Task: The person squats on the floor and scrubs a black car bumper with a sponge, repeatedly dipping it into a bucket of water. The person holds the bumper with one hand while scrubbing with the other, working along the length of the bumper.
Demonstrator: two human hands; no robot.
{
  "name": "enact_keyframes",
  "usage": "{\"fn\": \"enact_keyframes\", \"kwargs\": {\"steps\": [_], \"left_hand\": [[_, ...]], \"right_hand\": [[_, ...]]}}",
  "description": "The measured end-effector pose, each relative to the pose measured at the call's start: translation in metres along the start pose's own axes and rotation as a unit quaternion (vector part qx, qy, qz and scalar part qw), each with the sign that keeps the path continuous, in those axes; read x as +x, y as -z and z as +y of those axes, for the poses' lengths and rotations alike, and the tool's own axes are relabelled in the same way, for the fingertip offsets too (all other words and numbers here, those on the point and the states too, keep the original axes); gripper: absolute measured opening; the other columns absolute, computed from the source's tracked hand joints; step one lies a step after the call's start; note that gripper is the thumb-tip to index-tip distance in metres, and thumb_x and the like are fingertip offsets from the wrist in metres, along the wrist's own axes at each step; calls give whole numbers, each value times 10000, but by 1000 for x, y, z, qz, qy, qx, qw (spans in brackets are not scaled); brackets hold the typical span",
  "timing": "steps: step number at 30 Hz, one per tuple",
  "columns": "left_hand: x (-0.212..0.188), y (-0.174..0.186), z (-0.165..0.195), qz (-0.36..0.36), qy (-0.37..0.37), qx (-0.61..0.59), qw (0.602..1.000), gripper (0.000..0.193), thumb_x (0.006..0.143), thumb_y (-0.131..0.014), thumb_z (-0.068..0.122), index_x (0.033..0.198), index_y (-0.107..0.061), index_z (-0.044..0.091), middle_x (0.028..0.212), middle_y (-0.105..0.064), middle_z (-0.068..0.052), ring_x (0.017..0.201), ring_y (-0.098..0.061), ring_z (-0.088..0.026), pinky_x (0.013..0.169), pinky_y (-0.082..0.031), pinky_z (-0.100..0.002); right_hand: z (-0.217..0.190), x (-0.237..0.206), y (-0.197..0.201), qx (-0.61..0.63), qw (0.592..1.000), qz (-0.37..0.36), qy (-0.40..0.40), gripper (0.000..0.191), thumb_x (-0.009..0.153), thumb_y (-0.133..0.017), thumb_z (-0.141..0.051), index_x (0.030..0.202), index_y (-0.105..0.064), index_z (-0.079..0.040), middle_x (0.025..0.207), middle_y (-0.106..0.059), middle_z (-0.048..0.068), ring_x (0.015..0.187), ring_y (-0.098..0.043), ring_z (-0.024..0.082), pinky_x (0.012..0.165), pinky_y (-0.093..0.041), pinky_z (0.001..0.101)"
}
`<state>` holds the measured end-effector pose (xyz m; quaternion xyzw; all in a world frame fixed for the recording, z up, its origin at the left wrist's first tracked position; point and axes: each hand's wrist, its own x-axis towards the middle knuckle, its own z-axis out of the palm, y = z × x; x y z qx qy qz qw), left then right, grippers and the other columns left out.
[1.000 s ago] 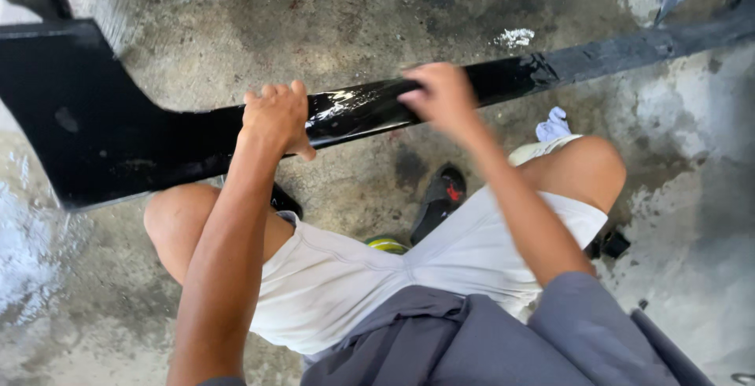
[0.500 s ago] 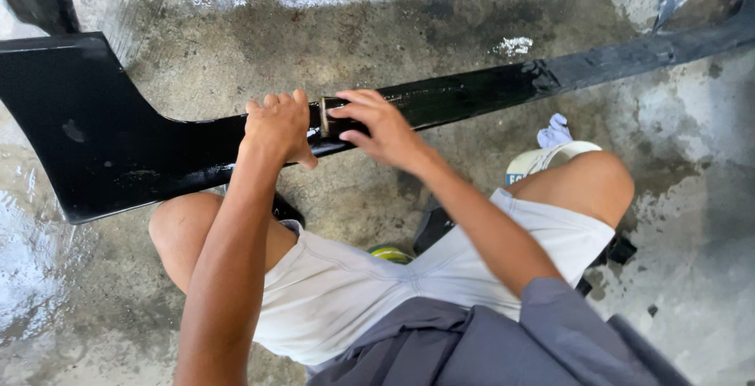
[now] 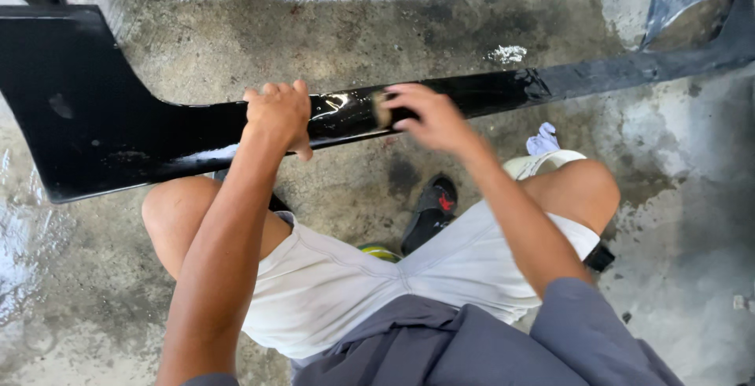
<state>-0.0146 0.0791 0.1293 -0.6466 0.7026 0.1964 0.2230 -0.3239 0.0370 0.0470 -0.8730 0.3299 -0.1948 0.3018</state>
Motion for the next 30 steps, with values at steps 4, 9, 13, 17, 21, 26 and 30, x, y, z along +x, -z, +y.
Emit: {"fn": "enact_keyframes", "kwargs": {"steps": [4, 9, 13, 17, 21, 26, 30], "left_hand": [[0, 0, -7, 8, -10, -17, 1000, 1114, 528, -1012, 461, 1373, -424, 35, 1313, -615, -143, 1294, -535, -330, 1018, -423, -598], [0, -4, -6, 20, -7, -16, 1000, 1096, 520, -1017, 465, 1350, -446, 33, 1319, -608, -161, 1285, -538, -341, 1026, -413, -613], [-1, -4, -1, 20, -3, -5, 1000, 1093, 525, -1015, 463, 1355, -450, 32, 1323, -608, -158, 1276, -552, -336, 1022, -420, -631], [0, -4, 0, 11, -4, -2, 1000, 1128, 521, -1023, 461, 1373, -424, 28, 1326, -594, -160, 1283, -528, -345, 1015, -402, -647], [3, -2, -7, 16, -3, -9, 1000, 1146, 514, -1027, 480, 1375, -414, 37, 1314, -595, -149, 1280, -520, -338, 1011, -399, -615], [2, -5, -4, 22, -5, -10, 1000, 1074, 523, -1012, 486, 1341, -477, 41, 1300, -629, -138, 1260, -563, -324, 1005, -431, -582], [2, -5, 2, 21, 7, -3, 1000, 1080, 508, -1021, 462, 1344, -473, 53, 1302, -628, -128, 1264, -562, -319, 995, -441, -569]], "right_hand": [[-18, 3, -3, 41, 998, -29, 27, 438, 823, -787, -77, 1248, -686, -112, 1466, -590, 143, 1359, -560, 343, 1120, -457, 428], [32, -50, 103, -66, 988, -38, -138, 433, 871, -767, -92, 1290, -656, -92, 1452, -610, 149, 1311, -606, 356, 1077, -480, 412], [37, -47, 98, -18, 991, -21, -134, 419, 865, -775, -126, 1270, -673, -86, 1437, -625, 149, 1310, -622, 330, 1084, -481, 412], [-12, 0, 8, 48, 998, -45, 0, 404, 862, -773, -143, 1259, -699, -112, 1457, -613, 132, 1344, -590, 309, 1123, -469, 422], [-30, 16, -12, 81, 993, -56, 70, 392, 896, -781, -150, 1279, -700, -120, 1481, -579, 137, 1393, -526, 330, 1167, -410, 474], [31, -50, 110, -12, 992, -78, -99, 446, 843, -756, -49, 1277, -653, -64, 1494, -580, 147, 1355, -582, 299, 1100, -457, 390], [42, -59, 123, -35, 983, -79, -159, 460, 805, -790, -72, 1250, -672, -84, 1439, -627, 126, 1311, -616, 264, 1075, -482, 375]]}}
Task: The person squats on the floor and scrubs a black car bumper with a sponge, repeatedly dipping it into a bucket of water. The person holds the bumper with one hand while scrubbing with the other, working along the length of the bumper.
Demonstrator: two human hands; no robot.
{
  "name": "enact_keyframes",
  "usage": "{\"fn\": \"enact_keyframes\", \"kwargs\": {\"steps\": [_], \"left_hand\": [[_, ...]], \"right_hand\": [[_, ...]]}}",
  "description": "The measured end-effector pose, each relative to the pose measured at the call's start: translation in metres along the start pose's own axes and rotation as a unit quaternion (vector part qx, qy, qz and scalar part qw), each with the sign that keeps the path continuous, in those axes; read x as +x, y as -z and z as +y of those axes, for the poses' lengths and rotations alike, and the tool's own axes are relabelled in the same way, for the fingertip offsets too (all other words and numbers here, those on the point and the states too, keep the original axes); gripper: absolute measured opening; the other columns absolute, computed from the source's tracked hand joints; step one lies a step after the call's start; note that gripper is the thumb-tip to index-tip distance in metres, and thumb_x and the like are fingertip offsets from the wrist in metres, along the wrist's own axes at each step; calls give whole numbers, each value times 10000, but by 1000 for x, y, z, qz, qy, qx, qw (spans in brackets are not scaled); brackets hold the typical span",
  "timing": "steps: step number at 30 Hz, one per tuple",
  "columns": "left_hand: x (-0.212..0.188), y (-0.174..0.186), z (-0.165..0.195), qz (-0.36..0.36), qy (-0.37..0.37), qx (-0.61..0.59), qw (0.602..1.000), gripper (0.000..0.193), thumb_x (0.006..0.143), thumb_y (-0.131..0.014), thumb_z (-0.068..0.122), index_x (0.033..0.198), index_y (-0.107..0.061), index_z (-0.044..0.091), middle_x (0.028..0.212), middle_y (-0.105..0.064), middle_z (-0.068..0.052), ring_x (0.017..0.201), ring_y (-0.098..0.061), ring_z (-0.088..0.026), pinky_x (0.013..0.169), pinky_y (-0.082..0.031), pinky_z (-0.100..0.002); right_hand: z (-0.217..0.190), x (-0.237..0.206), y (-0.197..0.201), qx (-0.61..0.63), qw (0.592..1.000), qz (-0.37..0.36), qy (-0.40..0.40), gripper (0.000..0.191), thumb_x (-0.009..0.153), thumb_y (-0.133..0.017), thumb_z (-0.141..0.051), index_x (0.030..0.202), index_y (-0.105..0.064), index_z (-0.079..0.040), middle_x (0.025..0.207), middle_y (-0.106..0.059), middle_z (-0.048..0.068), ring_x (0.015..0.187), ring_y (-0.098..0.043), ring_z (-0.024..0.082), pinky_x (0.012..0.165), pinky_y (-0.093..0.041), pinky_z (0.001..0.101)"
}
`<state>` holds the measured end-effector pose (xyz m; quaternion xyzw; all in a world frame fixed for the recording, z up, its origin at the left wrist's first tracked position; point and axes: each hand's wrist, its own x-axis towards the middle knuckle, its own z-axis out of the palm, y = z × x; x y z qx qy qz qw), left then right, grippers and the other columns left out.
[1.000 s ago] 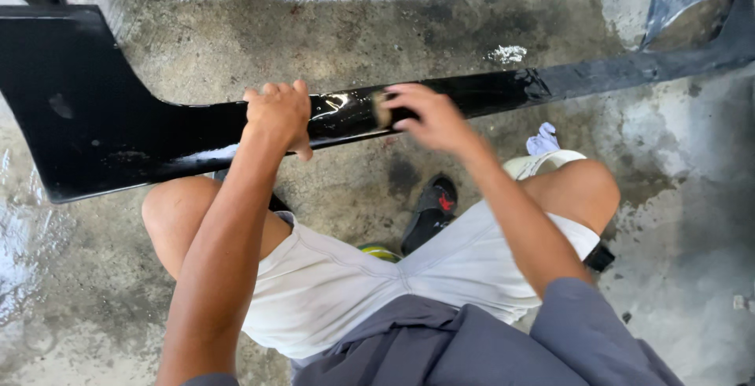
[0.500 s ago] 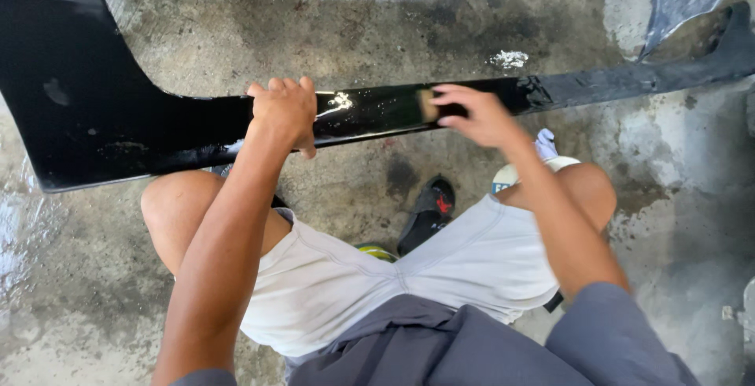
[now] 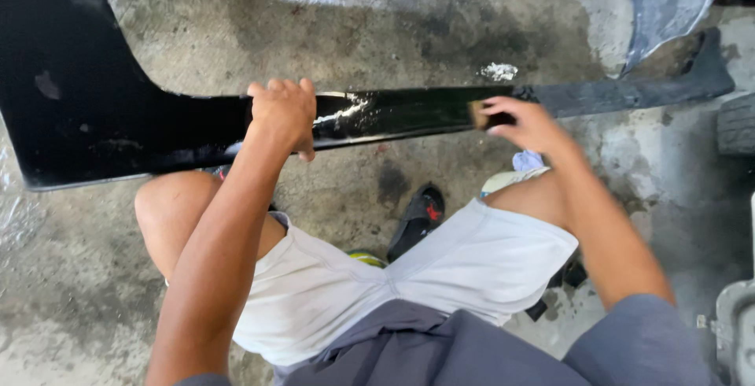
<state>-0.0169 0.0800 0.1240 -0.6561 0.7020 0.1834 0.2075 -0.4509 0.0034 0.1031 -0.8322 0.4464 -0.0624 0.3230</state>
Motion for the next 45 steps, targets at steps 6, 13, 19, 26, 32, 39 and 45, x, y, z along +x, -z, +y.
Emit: {"fn": "enact_keyframes", "kwargs": {"steps": [6, 13, 19, 26, 32, 39, 45], "left_hand": [[-3, 5, -5, -18, -2, 3, 1000, 1098, 521, -1028, 462, 1362, -460, 41, 1320, -616, -141, 1289, -543, -328, 1037, -406, -593], [-5, 4, -8, -12, -8, -24, 1000, 1067, 537, -1015, 451, 1360, -472, 44, 1329, -616, -144, 1289, -548, -335, 1009, -437, -570], [-3, 5, -1, -14, 1, -2, 1000, 1092, 531, -1024, 436, 1378, -460, 39, 1312, -626, -147, 1283, -550, -327, 1025, -420, -585], [-6, -4, -12, 3, -9, -1, 1000, 1090, 510, -1026, 450, 1356, -472, 43, 1321, -621, -149, 1280, -555, -338, 1039, -413, -612], [-4, -4, -9, 12, -15, -17, 1000, 1057, 523, -1012, 468, 1335, -490, 36, 1316, -628, -146, 1270, -565, -334, 1013, -427, -624], [-4, -6, -7, 1, -6, -4, 1000, 1077, 519, -1017, 456, 1347, -476, 31, 1308, -626, -151, 1262, -563, -337, 999, -421, -630], [-4, -5, -12, -1, -18, -9, 1000, 1051, 523, -1010, 450, 1333, -490, 27, 1303, -637, -141, 1257, -574, -329, 982, -439, -603]], "right_hand": [[-102, 74, -110, 92, 966, -3, 240, 388, 911, -781, -128, 1285, -677, -111, 1491, -578, 130, 1372, -574, 320, 1142, -455, 414], [-19, 21, -22, 24, 996, -24, 83, 467, 846, -757, -75, 1301, -654, -92, 1494, -585, 131, 1347, -592, 289, 1102, -464, 384], [-25, 24, -18, 30, 997, -52, 45, 485, 817, -797, -107, 1287, -674, -115, 1508, -564, 112, 1345, -577, 271, 1110, -459, 394], [-95, 81, -115, 120, 959, -45, 252, 402, 887, -786, -89, 1277, -689, -88, 1512, -547, 143, 1412, -520, 334, 1158, -408, 421], [12, 11, -3, 7, 999, 12, 46, 434, 870, -766, -82, 1293, -668, -81, 1472, -605, 137, 1336, -599, 282, 1101, -460, 386], [-53, 70, -77, 95, 979, -2, 181, 403, 890, -768, -97, 1280, -666, -84, 1499, -588, 139, 1366, -589, 288, 1139, -448, 386], [-83, 97, -115, 108, 969, -16, 223, 469, 857, -764, -65, 1315, -684, -117, 1511, -581, 132, 1392, -563, 308, 1161, -439, 397]]}}
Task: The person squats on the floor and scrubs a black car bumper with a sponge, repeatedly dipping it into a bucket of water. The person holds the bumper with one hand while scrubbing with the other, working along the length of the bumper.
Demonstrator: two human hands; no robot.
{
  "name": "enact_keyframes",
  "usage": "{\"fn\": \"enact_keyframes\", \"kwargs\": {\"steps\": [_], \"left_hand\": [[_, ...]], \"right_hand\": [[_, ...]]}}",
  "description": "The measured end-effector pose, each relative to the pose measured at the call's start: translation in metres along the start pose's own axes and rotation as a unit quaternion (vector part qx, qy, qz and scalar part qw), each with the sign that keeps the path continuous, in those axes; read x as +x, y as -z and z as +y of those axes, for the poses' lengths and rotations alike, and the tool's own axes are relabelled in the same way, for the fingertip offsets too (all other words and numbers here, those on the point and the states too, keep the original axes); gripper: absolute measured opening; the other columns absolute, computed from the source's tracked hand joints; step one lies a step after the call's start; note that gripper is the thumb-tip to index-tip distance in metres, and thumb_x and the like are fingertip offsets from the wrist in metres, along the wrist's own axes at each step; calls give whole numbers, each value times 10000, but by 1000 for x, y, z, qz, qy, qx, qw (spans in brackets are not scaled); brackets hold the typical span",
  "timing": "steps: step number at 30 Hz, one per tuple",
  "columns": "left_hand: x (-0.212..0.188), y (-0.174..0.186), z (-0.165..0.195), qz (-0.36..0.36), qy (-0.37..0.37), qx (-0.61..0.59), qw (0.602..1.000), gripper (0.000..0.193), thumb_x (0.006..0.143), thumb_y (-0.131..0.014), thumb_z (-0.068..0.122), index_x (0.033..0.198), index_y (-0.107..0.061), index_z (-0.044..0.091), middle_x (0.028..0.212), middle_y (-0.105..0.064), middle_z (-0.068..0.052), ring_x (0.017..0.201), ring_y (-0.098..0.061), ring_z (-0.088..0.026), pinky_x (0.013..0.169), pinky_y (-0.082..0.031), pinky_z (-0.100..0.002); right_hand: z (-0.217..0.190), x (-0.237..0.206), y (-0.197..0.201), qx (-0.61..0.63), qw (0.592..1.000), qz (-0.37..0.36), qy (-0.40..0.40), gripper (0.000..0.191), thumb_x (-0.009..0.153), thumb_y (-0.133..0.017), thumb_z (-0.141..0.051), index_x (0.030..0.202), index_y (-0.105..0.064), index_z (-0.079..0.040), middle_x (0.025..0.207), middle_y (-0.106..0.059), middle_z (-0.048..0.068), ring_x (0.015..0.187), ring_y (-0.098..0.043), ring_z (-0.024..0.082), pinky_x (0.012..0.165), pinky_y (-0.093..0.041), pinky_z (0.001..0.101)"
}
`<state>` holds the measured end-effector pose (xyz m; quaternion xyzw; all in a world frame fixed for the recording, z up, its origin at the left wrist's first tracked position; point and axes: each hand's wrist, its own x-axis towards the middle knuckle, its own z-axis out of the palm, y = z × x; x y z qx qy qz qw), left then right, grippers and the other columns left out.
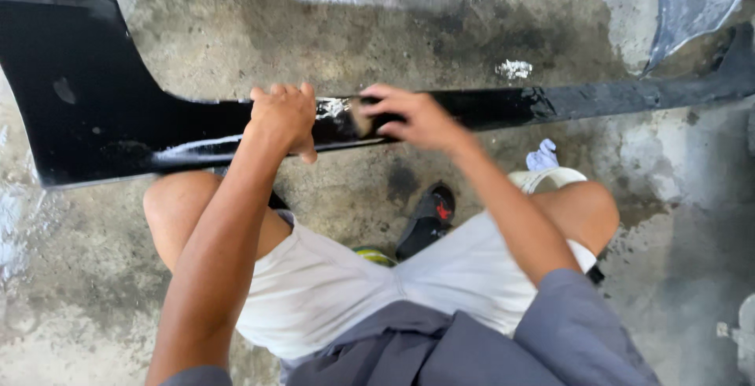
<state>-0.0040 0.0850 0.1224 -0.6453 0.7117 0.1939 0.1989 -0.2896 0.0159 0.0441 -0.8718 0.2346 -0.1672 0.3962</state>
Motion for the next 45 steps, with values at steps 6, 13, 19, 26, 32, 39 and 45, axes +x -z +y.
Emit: {"fn": "enact_keyframes", "kwargs": {"steps": [6, 13, 19, 26, 32, 39, 45], "left_hand": [[2, 5, 5, 0, 10, -1, 1000, 1076, 536, -1008, 470, 1353, -470, 22, 1300, -637, -141, 1263, -564, -318, 979, -440, -599], [8, 2, 7, -17, 16, -5, 1000, 1113, 523, -1026, 458, 1366, -451, 13, 1330, -607, -171, 1290, -534, -361, 1027, -397, -631], [3, 3, 4, -7, 4, 1, 1000, 1059, 547, -1003, 450, 1360, -469, 31, 1325, -624, -142, 1296, -549, -332, 1042, -391, -656], [4, 5, 11, -8, 18, -4, 1000, 1086, 540, -1016, 439, 1375, -446, 41, 1332, -610, -141, 1283, -543, -327, 998, -420, -604], [5, 3, 9, -17, 19, 11, 1000, 1098, 531, -1021, 452, 1369, -447, 33, 1315, -611, -158, 1268, -543, -347, 999, -415, -613], [3, 0, 5, -11, 12, -14, 1000, 1081, 523, -1013, 448, 1359, -467, 35, 1303, -629, -138, 1266, -559, -326, 996, -434, -590], [8, 3, 10, -10, 18, -8, 1000, 1100, 525, -1023, 420, 1379, -443, 38, 1321, -619, -141, 1267, -554, -326, 1005, -417, -605]], "right_hand": [[49, -127, 142, -87, 967, 18, -237, 445, 857, -764, -92, 1291, -674, -67, 1475, -597, 139, 1358, -568, 281, 1130, -418, 402], [23, -32, 42, 11, 999, -1, -50, 390, 909, -756, -113, 1288, -671, -91, 1511, -586, 108, 1373, -581, 268, 1158, -436, 392], [15, -16, 27, -2, 999, 0, -43, 416, 892, -758, -114, 1299, -677, -105, 1507, -582, 116, 1366, -585, 309, 1126, -454, 399], [66, -134, 153, -131, 966, 5, -223, 445, 834, -793, -95, 1265, -686, -70, 1427, -630, 148, 1339, -590, 291, 1111, -446, 405], [27, -7, 27, -1, 999, 8, -49, 389, 909, -750, -105, 1294, -694, -113, 1500, -602, 128, 1352, -604, 289, 1131, -458, 399], [33, -26, 59, -70, 995, -4, -66, 409, 884, -755, -97, 1287, -681, -94, 1495, -600, 137, 1355, -592, 304, 1122, -450, 384], [62, -103, 130, -125, 971, 24, -203, 430, 857, -777, -118, 1274, -678, -74, 1435, -630, 142, 1334, -597, 281, 1115, -447, 390]]}}
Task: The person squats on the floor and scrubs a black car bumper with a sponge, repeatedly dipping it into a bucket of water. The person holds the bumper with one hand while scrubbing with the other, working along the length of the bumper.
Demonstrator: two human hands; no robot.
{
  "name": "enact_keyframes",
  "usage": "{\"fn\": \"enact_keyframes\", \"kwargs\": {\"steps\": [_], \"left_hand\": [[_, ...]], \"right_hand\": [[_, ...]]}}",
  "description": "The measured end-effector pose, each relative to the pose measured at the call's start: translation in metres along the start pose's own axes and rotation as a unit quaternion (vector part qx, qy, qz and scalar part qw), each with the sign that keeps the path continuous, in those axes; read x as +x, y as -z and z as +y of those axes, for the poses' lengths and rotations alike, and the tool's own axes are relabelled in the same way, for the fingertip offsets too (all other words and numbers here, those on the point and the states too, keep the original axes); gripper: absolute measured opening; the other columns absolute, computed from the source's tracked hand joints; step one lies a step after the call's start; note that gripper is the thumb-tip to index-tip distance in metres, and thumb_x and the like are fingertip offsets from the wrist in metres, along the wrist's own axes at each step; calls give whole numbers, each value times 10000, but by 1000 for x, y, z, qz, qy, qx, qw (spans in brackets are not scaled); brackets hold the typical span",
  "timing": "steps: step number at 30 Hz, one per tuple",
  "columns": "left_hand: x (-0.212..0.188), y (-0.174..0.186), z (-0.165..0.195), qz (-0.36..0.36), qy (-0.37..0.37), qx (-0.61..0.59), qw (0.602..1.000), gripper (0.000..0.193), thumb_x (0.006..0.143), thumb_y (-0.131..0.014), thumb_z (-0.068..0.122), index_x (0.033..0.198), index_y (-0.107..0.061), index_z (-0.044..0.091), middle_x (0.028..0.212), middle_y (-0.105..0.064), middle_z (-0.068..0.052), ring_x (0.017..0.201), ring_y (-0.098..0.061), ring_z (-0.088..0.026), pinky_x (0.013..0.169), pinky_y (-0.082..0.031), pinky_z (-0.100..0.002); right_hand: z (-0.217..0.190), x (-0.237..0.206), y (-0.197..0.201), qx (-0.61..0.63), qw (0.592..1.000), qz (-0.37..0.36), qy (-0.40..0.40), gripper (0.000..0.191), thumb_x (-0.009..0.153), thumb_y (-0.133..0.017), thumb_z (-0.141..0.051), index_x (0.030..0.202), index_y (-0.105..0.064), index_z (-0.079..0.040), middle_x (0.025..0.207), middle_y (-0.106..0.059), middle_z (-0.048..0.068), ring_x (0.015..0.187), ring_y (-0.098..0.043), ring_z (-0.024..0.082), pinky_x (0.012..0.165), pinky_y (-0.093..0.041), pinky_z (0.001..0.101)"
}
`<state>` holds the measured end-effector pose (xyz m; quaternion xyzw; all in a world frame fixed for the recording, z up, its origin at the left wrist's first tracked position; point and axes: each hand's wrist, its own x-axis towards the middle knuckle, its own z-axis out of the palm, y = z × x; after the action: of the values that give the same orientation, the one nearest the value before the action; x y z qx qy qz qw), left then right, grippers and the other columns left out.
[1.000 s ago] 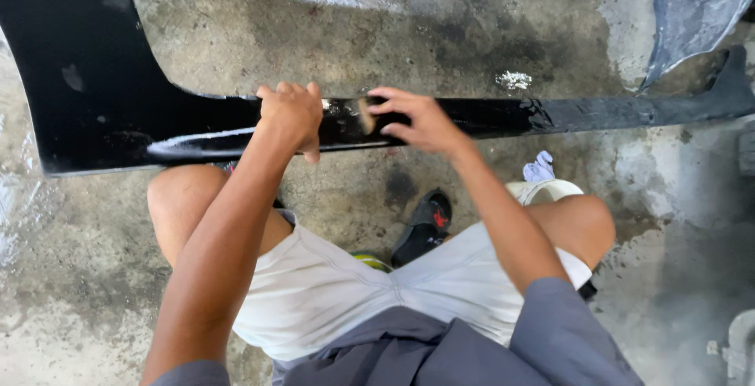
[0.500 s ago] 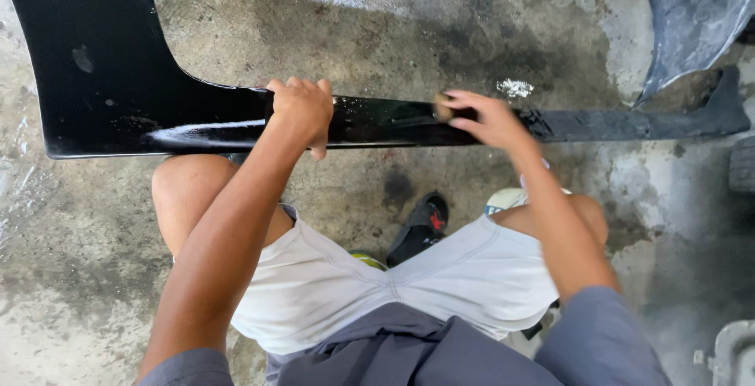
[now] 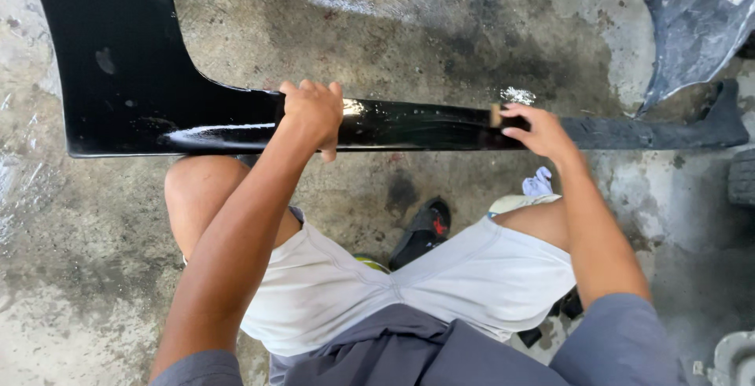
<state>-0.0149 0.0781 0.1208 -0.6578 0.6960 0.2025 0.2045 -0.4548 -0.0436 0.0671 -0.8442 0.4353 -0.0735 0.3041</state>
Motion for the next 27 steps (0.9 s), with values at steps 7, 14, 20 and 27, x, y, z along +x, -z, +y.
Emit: {"fn": "enact_keyframes", "kwargs": {"steps": [7, 14, 20, 27], "left_hand": [[-6, 1, -2, 3, 5, 4, 1000, 1117, 519, -1025, 424, 1387, -439, 37, 1326, -620, -152, 1277, -552, -341, 995, -419, -621], [-8, -2, -4, 6, -13, -10, 1000, 1087, 521, -1015, 457, 1356, -465, 31, 1315, -626, -143, 1268, -560, -324, 991, -429, -584], [-8, 4, 4, -14, -5, -4, 1000, 1062, 545, -1008, 457, 1350, -464, 30, 1302, -636, -138, 1265, -564, -320, 1011, -418, -578], [-8, 10, -1, 3, 0, -3, 1000, 1068, 533, -1013, 456, 1350, -463, 44, 1310, -629, -134, 1266, -565, -316, 983, -441, -574]], "right_hand": [[-147, 85, -129, 122, 975, 28, 182, 437, 876, -781, -121, 1298, -668, -99, 1484, -596, 117, 1355, -601, 294, 1138, -471, 384], [-30, 35, -42, 38, 996, -20, 82, 388, 937, -737, -115, 1307, -654, -33, 1489, -586, 162, 1378, -556, 302, 1142, -409, 392], [-24, 30, -29, 60, 997, -30, 38, 429, 874, -770, -105, 1290, -670, -78, 1478, -605, 136, 1360, -580, 271, 1147, -432, 391], [-144, 96, -122, 103, 973, -2, 206, 426, 895, -779, -107, 1305, -665, -104, 1500, -575, 139, 1362, -575, 330, 1139, -449, 410]]}}
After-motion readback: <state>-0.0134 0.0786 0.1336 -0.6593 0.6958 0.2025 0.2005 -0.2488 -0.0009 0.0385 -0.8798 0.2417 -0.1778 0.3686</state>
